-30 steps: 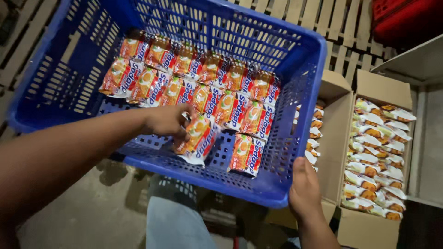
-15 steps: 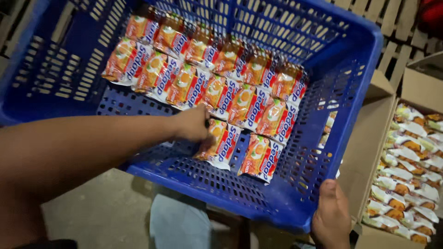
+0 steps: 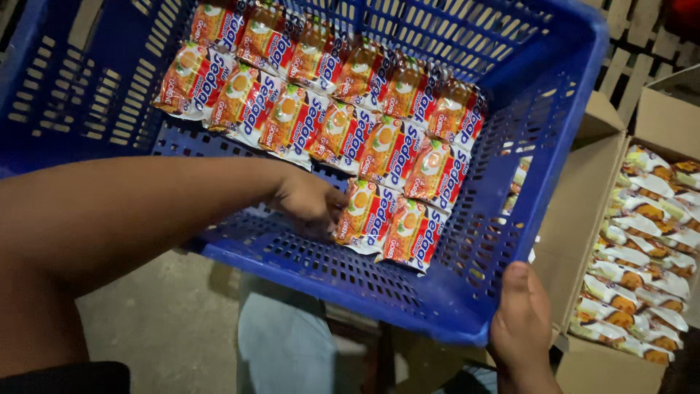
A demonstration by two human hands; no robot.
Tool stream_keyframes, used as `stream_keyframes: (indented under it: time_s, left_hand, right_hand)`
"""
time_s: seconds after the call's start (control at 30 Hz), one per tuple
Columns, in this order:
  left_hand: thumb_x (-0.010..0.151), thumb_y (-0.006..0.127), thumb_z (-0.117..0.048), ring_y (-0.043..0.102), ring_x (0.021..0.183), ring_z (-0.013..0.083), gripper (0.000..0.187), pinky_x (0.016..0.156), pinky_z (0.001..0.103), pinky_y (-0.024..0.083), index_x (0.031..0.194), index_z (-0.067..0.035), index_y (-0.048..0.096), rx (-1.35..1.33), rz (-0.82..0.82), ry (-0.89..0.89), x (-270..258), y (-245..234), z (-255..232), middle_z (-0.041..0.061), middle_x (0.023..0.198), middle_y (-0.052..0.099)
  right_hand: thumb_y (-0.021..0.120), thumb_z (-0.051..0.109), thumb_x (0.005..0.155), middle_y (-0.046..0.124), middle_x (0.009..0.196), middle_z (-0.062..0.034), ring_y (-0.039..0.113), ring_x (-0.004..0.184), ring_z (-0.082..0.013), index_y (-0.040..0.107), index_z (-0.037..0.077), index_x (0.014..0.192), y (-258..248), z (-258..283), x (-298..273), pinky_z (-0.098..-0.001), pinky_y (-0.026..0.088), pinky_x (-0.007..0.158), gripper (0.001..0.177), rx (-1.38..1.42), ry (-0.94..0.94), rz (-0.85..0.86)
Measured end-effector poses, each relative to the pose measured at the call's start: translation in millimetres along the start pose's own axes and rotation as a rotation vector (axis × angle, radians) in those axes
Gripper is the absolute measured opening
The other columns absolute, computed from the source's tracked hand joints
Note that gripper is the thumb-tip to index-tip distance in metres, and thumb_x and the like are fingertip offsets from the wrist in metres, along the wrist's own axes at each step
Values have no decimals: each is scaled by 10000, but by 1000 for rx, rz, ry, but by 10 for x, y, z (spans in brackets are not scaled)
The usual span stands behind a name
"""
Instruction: The person sorts packets of instant noodles by picking them one by one from an open cardboard box and placing them into a blue plastic crate, occasionally picking up a packet with both hands to check it before placing it.
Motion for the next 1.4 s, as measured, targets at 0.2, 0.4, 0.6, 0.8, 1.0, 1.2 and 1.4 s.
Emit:
stream_keyframes:
  time_s: [0.2,0.4,0.6,0.8,1.0,1.2,1.4]
  left_hand:
    - [944,579,-461,684,997,320,492,859,484,526,1105,-59,813,1117,-133,-126,-580,39,-673,159,1151,771]
    - [1078,622,-382,740,853,268,426,609,321,658,1160,32,683,358,-408,254,-1561,699,-1180,188,978,702]
    - [1051,531,-382,760,1057,510,387,877,611,606,1147,-58,722,842,-784,350,-1166,1275,-981,272,1044,784]
    - [987,662,-448,731,1171,469,372,941,589,578,1128,-114,746,470,-1156,377,-1355,1173,-901,231,1124,790]
    - [974,632,-587,789,1034,394,405,881,514,616,1068,-231,799,586,-1395,281,-1267,1124,-714,119,976,816]
    - [1063,583,-430,760,944,344,307,729,503,534,1109,-230,812,581,-1497,202,-1433,1198,-700,78,987,819]
    - [1084,555,-447,725,824,367,411,711,487,479,918,-113,728,597,-1429,91,-1426,1159,-676,142,838,753]
  right_hand:
    - [446,492,1144,767,1070,-117,691,958,-212,721,35,1161,-55,-110,145,-412,583,820,533,-187,-39,1]
    - [413,347,1235,667,870,-48,617,810,-178,740,76,1030,135,22,193,-350,554,812,471,-55,-364,247]
    - [363,401,1231,672,845,-261,566,833,-413,705,-19,919,106,-148,597,-578,484,874,625,-335,-501,180]
    - [552,329,1155,627,727,-209,606,754,-348,662,31,866,342,-164,594,-536,510,752,429,-304,-594,154]
    - [562,238,1142,749,1364,-206,760,1148,-259,541,51,1562,-5,-698,734,-378,686,874,460,112,-301,235]
    - [480,514,1050,745,1461,-62,758,1274,-205,555,150,1586,-956,-498,828,-384,612,960,652,-268,-105,91]
    - [521,551,1006,596,1628,-86,613,1441,-260,516,164,1635,-1101,-175,987,-426,511,1117,738,-295,-39,75]
Point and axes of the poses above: each hand's wrist, its own x-axis towards the middle knuckle, its own y-axis out of the palm, z = x × y, the point moved 5 cm from there along x, towards the middle knuckle
